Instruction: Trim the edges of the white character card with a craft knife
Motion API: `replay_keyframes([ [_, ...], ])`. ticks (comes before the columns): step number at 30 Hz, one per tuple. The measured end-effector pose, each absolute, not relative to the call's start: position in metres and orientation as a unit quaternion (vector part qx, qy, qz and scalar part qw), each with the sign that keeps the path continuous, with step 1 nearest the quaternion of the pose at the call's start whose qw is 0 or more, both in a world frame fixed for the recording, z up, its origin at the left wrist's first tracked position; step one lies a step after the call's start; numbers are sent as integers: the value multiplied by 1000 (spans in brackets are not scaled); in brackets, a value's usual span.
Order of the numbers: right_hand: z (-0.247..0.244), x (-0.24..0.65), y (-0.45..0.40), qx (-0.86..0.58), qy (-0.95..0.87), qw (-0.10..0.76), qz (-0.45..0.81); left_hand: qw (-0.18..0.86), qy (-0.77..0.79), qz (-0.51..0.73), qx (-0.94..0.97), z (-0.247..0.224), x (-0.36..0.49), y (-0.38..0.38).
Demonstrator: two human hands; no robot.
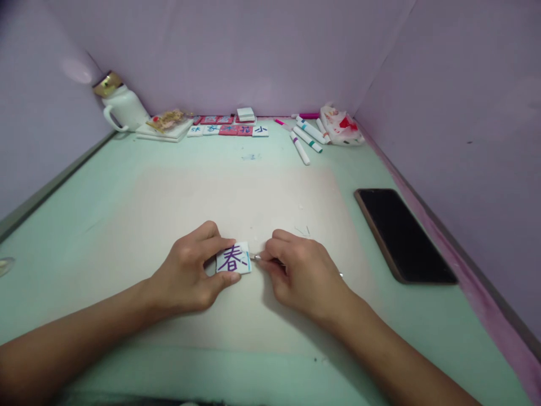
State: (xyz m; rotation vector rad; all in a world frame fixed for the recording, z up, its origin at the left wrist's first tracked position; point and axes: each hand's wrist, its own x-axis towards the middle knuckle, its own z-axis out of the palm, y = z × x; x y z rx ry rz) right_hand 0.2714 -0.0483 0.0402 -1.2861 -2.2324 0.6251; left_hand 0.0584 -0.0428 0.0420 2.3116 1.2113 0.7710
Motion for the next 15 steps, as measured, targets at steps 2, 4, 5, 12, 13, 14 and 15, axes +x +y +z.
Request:
replay_keyframes([
  [2,41,271,-47,-484,-797,250,261,211,431,275,833,42,58,-42],
  [4,41,271,-46,-494,-782,251,284,215,427,271,836,41,58,-42],
  [5,41,271,-45,-496,-780,250,289,217,426,269,836,41,58,-42],
  [12,42,273,-46,-494,-787,247,274,221,434,260,834,43,58,-42],
  [13,42,273,-47,-492,-792,245,267,221,434,260,834,43,59,-42],
  [14,43,274,-47,-491,-795,242,261,221,434,261,833,43,59,-42],
  [15,43,275,-47,-490,-798,240,258,221,434,262,833,43,59,-42],
])
